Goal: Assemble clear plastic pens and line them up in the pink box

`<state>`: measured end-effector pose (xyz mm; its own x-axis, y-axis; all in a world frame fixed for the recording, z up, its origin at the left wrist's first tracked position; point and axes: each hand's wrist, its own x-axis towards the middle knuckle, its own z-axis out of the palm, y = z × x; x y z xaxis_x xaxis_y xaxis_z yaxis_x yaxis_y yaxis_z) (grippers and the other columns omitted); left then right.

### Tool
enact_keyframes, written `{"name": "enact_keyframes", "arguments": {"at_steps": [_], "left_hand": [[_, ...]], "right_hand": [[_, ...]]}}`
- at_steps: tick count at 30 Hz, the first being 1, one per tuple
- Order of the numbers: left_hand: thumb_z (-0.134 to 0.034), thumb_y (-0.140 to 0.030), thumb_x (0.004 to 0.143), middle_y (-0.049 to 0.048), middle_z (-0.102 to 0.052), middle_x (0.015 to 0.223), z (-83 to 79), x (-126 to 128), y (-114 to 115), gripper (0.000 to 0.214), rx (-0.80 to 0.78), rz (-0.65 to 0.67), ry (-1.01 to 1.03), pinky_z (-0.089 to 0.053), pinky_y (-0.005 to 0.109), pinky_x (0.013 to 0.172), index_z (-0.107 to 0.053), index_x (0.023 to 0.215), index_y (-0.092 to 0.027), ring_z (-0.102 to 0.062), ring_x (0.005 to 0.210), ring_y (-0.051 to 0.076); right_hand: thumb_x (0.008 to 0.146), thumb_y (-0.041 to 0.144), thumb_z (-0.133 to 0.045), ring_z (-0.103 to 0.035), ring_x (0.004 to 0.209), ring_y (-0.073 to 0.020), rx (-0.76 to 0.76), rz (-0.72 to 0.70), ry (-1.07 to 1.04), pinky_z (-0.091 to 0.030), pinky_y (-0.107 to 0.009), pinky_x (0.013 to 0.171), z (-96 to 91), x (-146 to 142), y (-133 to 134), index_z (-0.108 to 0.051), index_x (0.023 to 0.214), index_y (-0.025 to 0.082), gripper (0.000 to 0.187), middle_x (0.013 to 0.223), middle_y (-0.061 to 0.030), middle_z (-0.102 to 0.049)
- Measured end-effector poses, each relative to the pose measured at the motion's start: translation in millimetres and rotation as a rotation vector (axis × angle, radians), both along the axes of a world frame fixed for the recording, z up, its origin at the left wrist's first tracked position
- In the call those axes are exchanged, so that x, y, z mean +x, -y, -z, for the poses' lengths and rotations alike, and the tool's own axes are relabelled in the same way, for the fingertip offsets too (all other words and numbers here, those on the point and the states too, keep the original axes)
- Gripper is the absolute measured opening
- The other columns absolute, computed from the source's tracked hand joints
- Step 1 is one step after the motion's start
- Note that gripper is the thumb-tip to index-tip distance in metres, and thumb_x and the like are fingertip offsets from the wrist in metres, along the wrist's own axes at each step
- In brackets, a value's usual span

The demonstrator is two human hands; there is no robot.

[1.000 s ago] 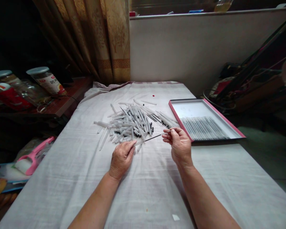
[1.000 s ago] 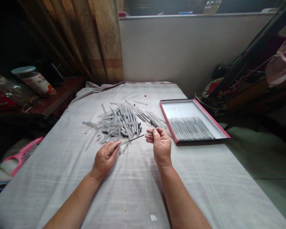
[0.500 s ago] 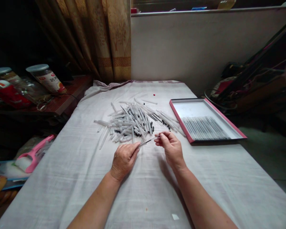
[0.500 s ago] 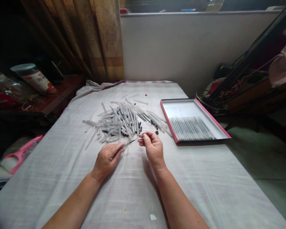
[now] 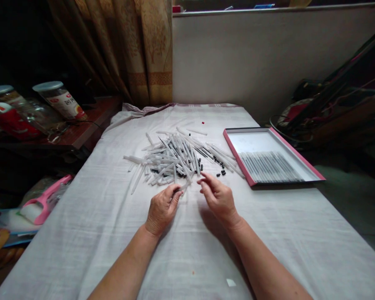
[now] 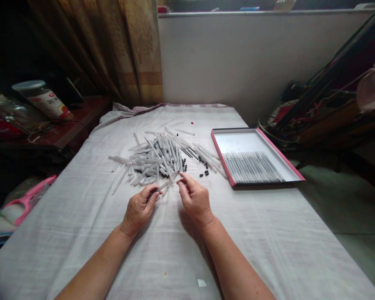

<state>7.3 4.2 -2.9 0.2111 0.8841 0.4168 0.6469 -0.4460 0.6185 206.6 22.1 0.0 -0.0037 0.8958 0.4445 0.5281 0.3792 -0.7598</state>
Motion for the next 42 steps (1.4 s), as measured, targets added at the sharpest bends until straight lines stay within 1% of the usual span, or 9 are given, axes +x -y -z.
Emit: {"name": "enact_keyframes", "arguments": {"at_steps": [4,7,10,15,18,22,30,35,42], "left_hand": [[-0.049,-0.026,0.096,0.0036,-0.073,0.090,0.3,0.3,-0.6,0.015,-0.007,-0.001,0.035,-0.053,0.025,0.073,-0.059,0.105,-0.020,-0.070,0.082,0.017],[-0.051,-0.025,0.094,0.0038,-0.072,0.092,1.2,-0.3,-0.9,0.015,0.006,0.003,0.035,-0.053,0.025,0.074,-0.060,0.105,-0.021,-0.070,0.084,0.017],[-0.052,-0.024,0.093,0.0036,-0.071,0.093,2.1,-0.5,-0.8,0.015,-0.015,0.018,0.031,-0.053,0.024,0.073,-0.060,0.105,-0.021,-0.069,0.085,0.016],[-0.053,-0.024,0.093,0.0037,-0.072,0.092,2.7,0.4,-0.6,0.015,-0.029,0.025,0.016,-0.053,0.024,0.071,-0.061,0.105,-0.020,-0.069,0.084,0.016],[-0.053,-0.025,0.093,0.0041,-0.072,0.092,2.5,1.2,-0.3,0.016,-0.030,0.026,0.009,-0.053,0.024,0.071,-0.061,0.105,-0.020,-0.068,0.082,0.016],[-0.052,-0.025,0.093,0.0041,-0.072,0.091,1.7,1.3,0.4,0.016,-0.027,0.036,0.010,-0.054,0.025,0.072,-0.062,0.105,-0.020,-0.068,0.080,0.016],[-0.053,-0.023,0.093,0.0043,-0.072,0.090,-0.5,1.9,2.4,0.016,-0.002,0.079,-0.005,-0.054,0.025,0.071,-0.062,0.105,-0.020,-0.068,0.078,0.016],[-0.052,-0.023,0.094,0.0050,-0.072,0.090,-1.7,3.1,3.1,0.015,0.028,0.105,-0.010,-0.054,0.025,0.073,-0.062,0.105,-0.019,-0.069,0.080,0.015],[-0.052,-0.022,0.094,0.0058,-0.073,0.092,-2.3,3.8,2.9,0.015,0.046,0.123,-0.041,-0.055,0.025,0.076,-0.061,0.105,-0.018,-0.070,0.083,0.016]], "right_hand": [[0.086,0.020,-0.049,-0.069,0.088,-0.0231,0.009,0.227,0.267,-0.054,-0.035,0.080,-0.7,40.4,-20.8,-0.072,0.103,0.019,0.029,0.100,-0.0102,-0.073],[0.084,0.017,-0.050,-0.068,0.086,-0.0239,-0.058,0.266,0.523,-0.052,-0.035,0.077,1.6,59.2,-29.7,-0.073,0.103,0.018,0.030,0.103,-0.0107,-0.070],[0.087,0.021,-0.052,-0.066,0.083,-0.0233,-0.133,0.259,0.671,-0.049,-0.033,0.068,5.6,61.2,-31.3,-0.071,0.108,0.019,0.028,0.107,-0.0101,-0.068],[0.088,0.025,-0.054,-0.063,0.077,-0.0217,-0.183,0.275,0.709,-0.044,-0.030,0.062,7.9,56.0,-31.6,-0.071,0.092,0.019,0.018,0.103,-0.0100,-0.067],[0.085,0.024,-0.053,-0.062,0.074,-0.0208,-0.155,0.231,0.559,-0.046,-0.031,0.067,6.2,54.5,-30.0,-0.068,0.087,0.018,0.016,0.093,-0.0101,-0.067],[0.082,0.032,-0.055,-0.060,0.067,-0.0171,-0.194,0.143,0.036,-0.048,-0.031,0.068,1.9,40.1,-16.8,-0.068,0.094,0.019,0.022,0.085,-0.0067,-0.069],[0.061,0.045,-0.080,-0.056,0.053,-0.0099,-0.810,-0.059,-0.940,-0.028,-0.016,0.038,-13.5,-0.9,14.4,-0.067,0.089,0.018,0.042,0.079,-0.0054,-0.071],[0.053,0.044,-0.087,-0.050,0.047,-0.0059,-0.880,-0.087,-1.096,-0.025,-0.013,0.037,-13.4,-3.8,14.1,-0.068,0.081,0.017,0.044,0.063,-0.0002,-0.065],[0.057,0.037,-0.087,-0.048,0.050,-0.0048,-0.888,-0.124,-1.073,-0.028,-0.014,0.041,-9.8,-3.0,15.1,-0.070,0.084,0.017,0.037,0.070,-0.0007,-0.065]]}}
